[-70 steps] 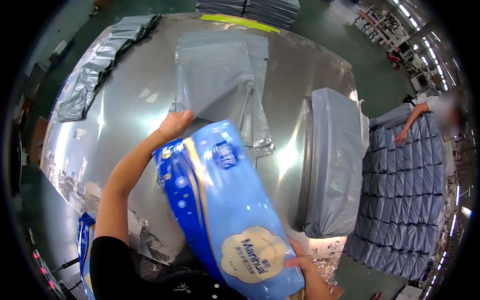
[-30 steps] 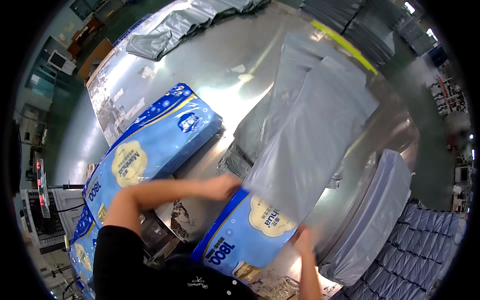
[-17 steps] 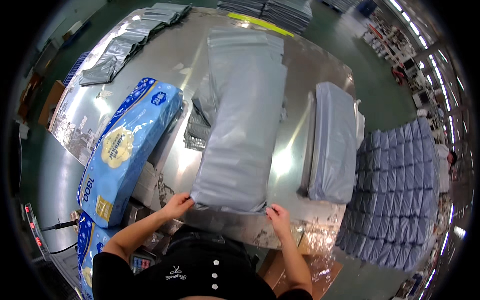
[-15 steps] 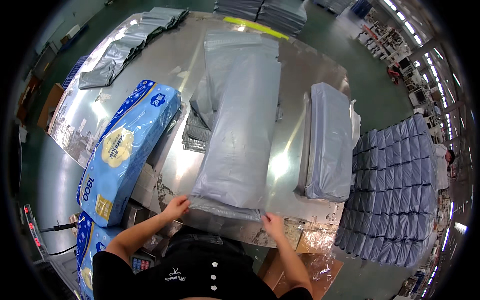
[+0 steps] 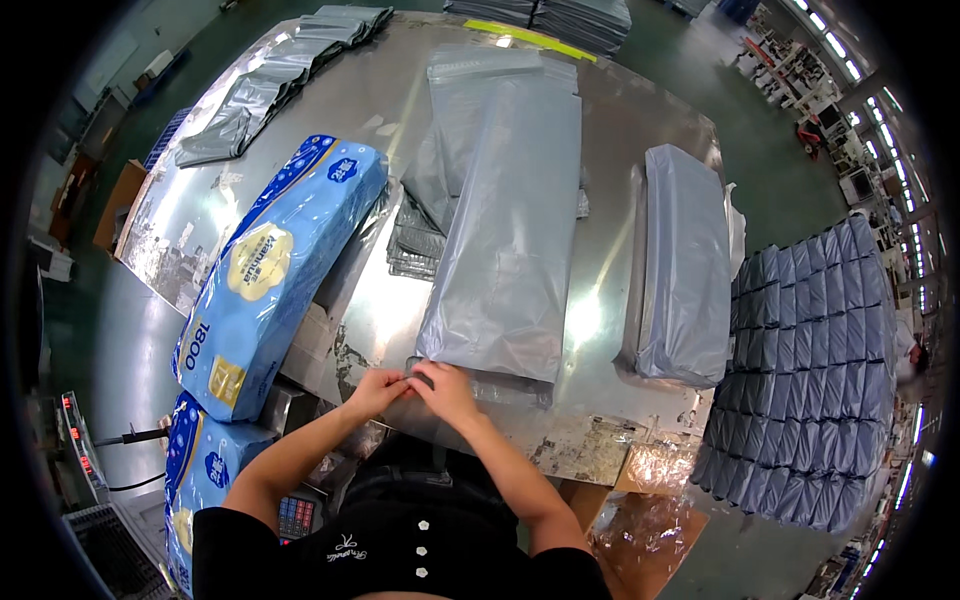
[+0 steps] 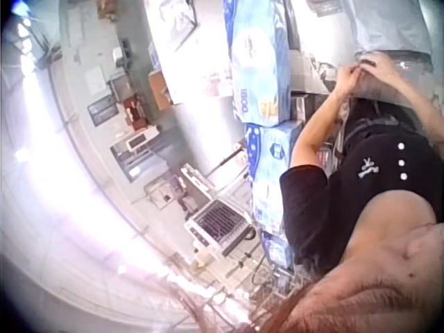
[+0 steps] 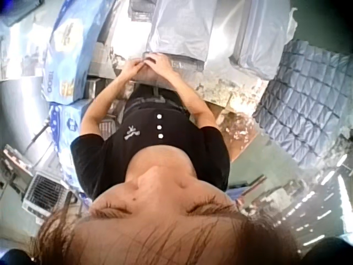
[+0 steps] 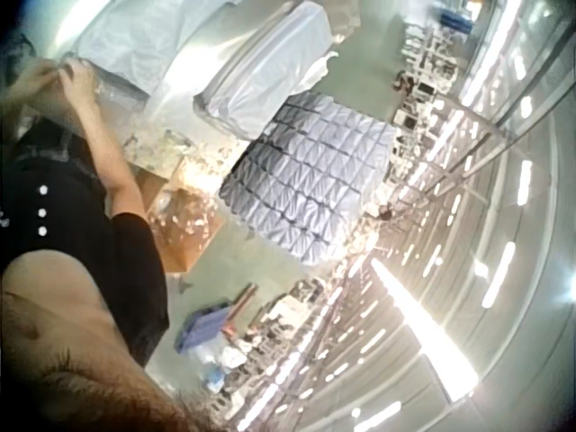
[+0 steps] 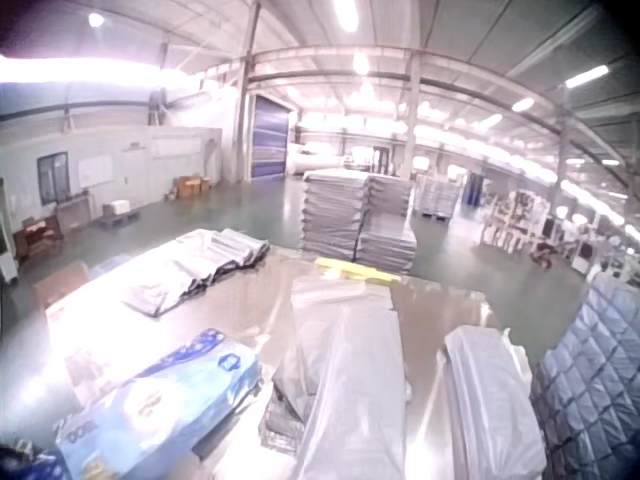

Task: The person places blue packaged items into gray plastic bags on a metal table, folds the bag edges, and stacks the sealed bags. A coworker nearby stacks similar gray bags. The person repeats the process for multiple items.

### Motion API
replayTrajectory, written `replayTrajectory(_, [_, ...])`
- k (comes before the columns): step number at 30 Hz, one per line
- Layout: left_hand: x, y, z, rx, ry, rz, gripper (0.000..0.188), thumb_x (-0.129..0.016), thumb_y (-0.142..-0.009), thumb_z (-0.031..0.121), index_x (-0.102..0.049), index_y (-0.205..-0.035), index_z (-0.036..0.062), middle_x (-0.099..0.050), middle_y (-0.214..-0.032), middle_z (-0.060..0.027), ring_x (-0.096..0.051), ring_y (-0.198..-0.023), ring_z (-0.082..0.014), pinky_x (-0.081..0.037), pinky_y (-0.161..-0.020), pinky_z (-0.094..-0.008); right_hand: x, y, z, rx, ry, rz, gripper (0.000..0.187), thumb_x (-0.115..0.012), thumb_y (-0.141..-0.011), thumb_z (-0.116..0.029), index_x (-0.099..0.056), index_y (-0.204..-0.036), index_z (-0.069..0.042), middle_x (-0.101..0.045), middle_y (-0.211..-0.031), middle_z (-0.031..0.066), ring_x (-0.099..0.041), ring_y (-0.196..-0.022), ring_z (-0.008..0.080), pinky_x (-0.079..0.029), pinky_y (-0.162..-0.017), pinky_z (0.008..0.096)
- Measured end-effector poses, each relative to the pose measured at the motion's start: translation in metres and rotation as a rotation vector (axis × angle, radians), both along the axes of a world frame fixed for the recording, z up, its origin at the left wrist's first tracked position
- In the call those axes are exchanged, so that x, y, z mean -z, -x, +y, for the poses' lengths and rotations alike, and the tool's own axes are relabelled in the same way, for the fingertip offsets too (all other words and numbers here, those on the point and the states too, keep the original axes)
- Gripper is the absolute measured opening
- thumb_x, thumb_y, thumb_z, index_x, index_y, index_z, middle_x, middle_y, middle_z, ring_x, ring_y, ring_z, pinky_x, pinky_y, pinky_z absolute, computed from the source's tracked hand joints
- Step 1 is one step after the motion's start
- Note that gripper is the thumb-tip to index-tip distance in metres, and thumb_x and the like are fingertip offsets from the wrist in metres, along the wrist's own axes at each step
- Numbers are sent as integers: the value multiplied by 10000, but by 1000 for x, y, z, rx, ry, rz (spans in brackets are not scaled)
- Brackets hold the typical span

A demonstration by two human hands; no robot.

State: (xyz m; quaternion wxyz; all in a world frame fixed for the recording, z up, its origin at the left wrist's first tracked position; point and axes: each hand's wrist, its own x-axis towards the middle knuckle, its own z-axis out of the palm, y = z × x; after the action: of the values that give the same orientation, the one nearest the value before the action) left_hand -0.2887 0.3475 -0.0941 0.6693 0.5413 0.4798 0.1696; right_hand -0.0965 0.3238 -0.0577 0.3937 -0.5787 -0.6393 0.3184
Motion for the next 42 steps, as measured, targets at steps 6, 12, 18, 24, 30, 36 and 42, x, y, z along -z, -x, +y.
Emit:
replayTrajectory(6, [25,6,-5,-32,131,-177,157,-562,-939,86,-677,-959,-19,-683,-834,-26,-608,-753,-80,-498,-716,-244,-15,-8,-16,11,-222,-115,96,-657,-819,-88,-641,-890,-26,-628,-829,115,-601,-771,320,-482,-709,386])
replayTrajectory(12, [-27,-24,9,187,-75,93,158,-551,-942,65,-681,-944,-25,-695,-842,-33,-604,-771,-74,-488,-730,-230,8,-6,-3,-74,-44,-25,92,-643,-839,-117,-643,-873,-31,-654,-814,138,-621,-742,343,-497,-674,385])
replayTrajectory(18, [24,-2,-1,-28,95,-121,161,-541,-945,60,-674,-934,-29,-699,-865,-45,-613,-791,-80,-492,-732,-225,-12,-48,-29,299,258,-15,173,-660,-871,-197,-694,-902,-30,-673,-758,109,-645,-680,208,-505,-661,340])
replayTrajectory(24, [12,23,4,-44,76,59,180,-585,-928,124,-637,-1023,-20,-679,-839,-68,-628,-728,-130,-519,-669,-264,-52,-349,-300,981,597,-445,196,-524,-948,-151,-633,-1032,-11,-655,-924,95,-622,-846,201,-515,-750,338])
replayTrajectory(30, [-108,-72,73,654,-1314,114,249,-606,-812,72,-626,-1060,67,-620,-939,-74,-595,-822,-244,-484,-706,-334,-109,-302,-228,373,281,-747,224,-519,-872,-76,-620,-1071,-54,-633,-1038,119,-607,-939,251,-502,-795,377])
replayTrajectory(36, [-46,-87,135,1367,-1164,424,234,-561,-782,53,-590,-1013,77,-612,-1104,-78,-572,-1073,-274,-482,-894,-350,-46,-193,-60,-296,-117,-915,344,-538,-819,-36,-584,-1147,-126,-603,-1225,52,-531,-1208,273,-348,-1084,447])
replayTrajectory(42, [-63,-54,153,1125,-962,243,292,-646,-691,43,-585,-976,60,-620,-1129,-84,-569,-1117,-286,-506,-879,-400,-27,-252,-49,-42,-106,-675,205,-621,-808,-67,-615,-1006,-123,-672,-1065,9,-560,-1154,238,-343,-1033,457])
